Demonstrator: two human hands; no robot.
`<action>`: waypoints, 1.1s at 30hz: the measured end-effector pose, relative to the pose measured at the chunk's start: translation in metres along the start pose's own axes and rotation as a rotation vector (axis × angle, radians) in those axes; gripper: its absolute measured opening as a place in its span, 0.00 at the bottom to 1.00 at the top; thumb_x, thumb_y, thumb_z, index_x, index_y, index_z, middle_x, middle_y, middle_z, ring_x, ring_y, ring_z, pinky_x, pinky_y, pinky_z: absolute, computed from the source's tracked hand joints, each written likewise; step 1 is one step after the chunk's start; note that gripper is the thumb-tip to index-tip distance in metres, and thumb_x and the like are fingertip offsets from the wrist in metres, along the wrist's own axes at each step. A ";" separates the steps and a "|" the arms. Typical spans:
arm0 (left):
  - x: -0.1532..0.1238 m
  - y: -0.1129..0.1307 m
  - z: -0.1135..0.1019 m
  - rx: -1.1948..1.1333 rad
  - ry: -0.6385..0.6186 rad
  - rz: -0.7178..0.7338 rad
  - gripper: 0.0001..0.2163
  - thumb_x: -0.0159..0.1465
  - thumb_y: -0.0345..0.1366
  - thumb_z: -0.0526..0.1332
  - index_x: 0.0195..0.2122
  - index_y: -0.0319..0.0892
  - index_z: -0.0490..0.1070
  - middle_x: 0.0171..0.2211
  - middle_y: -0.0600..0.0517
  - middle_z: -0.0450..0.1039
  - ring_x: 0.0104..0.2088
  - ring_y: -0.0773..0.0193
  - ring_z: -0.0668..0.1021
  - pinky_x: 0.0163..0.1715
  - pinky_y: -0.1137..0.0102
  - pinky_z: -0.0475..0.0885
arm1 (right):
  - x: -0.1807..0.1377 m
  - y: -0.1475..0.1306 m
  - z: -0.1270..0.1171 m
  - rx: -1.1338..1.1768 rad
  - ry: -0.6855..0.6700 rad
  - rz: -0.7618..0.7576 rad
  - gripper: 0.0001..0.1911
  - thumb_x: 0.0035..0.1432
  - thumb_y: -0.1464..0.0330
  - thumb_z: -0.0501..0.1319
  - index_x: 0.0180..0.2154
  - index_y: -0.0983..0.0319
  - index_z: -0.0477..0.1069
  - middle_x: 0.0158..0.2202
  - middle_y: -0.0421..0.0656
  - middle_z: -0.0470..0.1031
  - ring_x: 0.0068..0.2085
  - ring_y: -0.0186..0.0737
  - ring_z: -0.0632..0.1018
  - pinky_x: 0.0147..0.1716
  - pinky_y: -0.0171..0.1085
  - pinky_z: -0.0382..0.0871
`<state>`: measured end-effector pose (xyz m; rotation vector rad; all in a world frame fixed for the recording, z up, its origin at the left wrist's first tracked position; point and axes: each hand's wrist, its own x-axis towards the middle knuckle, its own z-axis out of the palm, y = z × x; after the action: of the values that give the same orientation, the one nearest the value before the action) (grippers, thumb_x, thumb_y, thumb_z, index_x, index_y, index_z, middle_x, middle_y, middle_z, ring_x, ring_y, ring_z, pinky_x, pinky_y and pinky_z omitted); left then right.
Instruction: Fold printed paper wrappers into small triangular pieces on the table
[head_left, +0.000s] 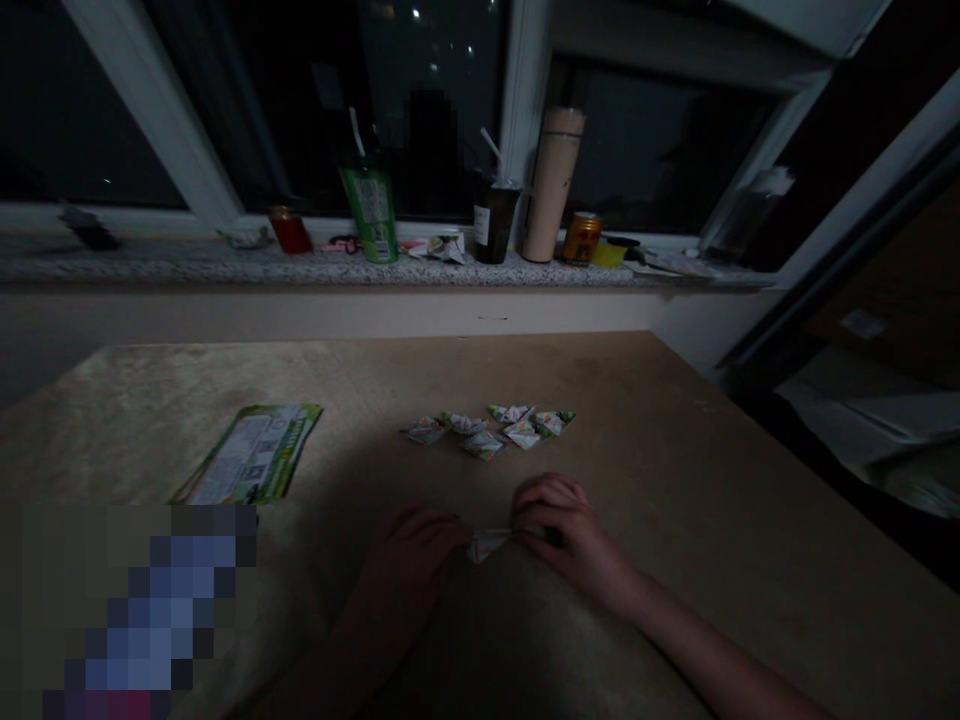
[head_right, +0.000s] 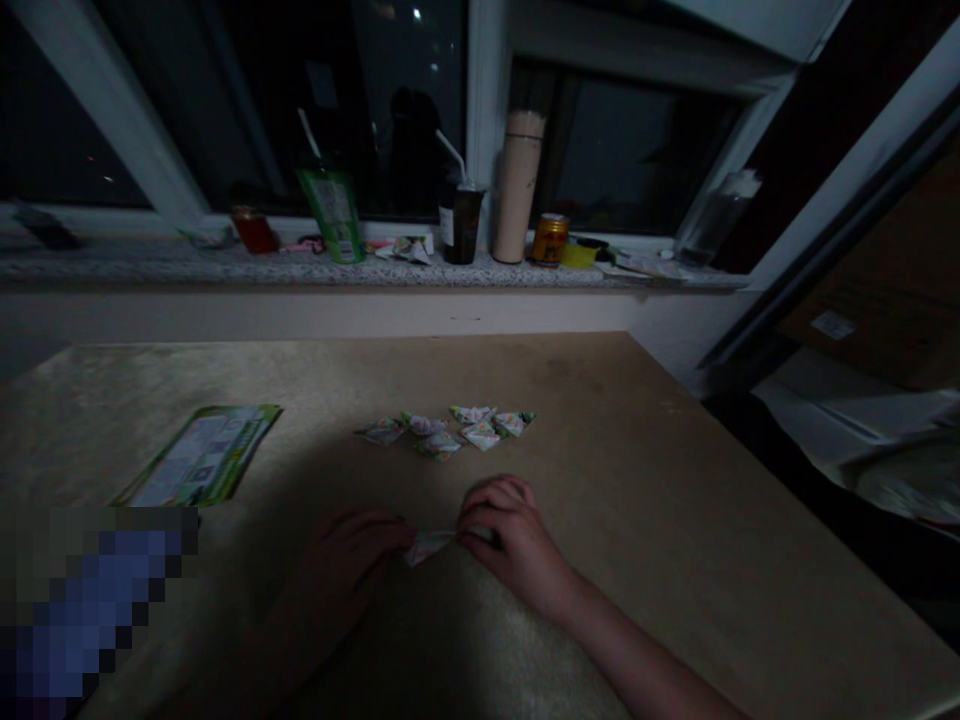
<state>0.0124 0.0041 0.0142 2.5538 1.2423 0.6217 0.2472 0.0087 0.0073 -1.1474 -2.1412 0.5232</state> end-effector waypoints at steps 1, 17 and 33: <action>0.000 0.002 -0.001 0.008 -0.003 0.005 0.14 0.60 0.24 0.53 0.42 0.46 0.72 0.40 0.53 0.77 0.43 0.61 0.75 0.48 0.60 0.64 | 0.000 0.001 0.000 -0.006 0.001 -0.006 0.02 0.55 0.70 0.64 0.32 0.58 0.73 0.36 0.39 0.73 0.44 0.38 0.72 0.48 0.42 0.57; -0.028 0.034 0.018 0.123 -0.256 0.098 0.35 0.59 0.38 0.59 0.65 0.37 0.45 0.65 0.44 0.48 0.62 0.52 0.56 0.58 0.58 0.58 | -0.001 0.000 -0.007 -0.125 -0.089 -0.176 0.05 0.60 0.67 0.59 0.35 0.57 0.74 0.34 0.39 0.73 0.43 0.36 0.71 0.54 0.45 0.51; -0.023 0.033 0.016 0.045 -0.330 0.078 0.38 0.57 0.39 0.61 0.65 0.43 0.43 0.66 0.47 0.46 0.63 0.50 0.54 0.59 0.55 0.55 | 0.009 0.008 0.005 -0.095 -0.109 0.175 0.09 0.55 0.63 0.64 0.27 0.60 0.69 0.28 0.37 0.69 0.40 0.38 0.68 0.47 0.42 0.51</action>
<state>0.0297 -0.0344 0.0064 2.6151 1.0584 0.1748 0.2444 0.0205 0.0020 -1.3972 -2.1897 0.5791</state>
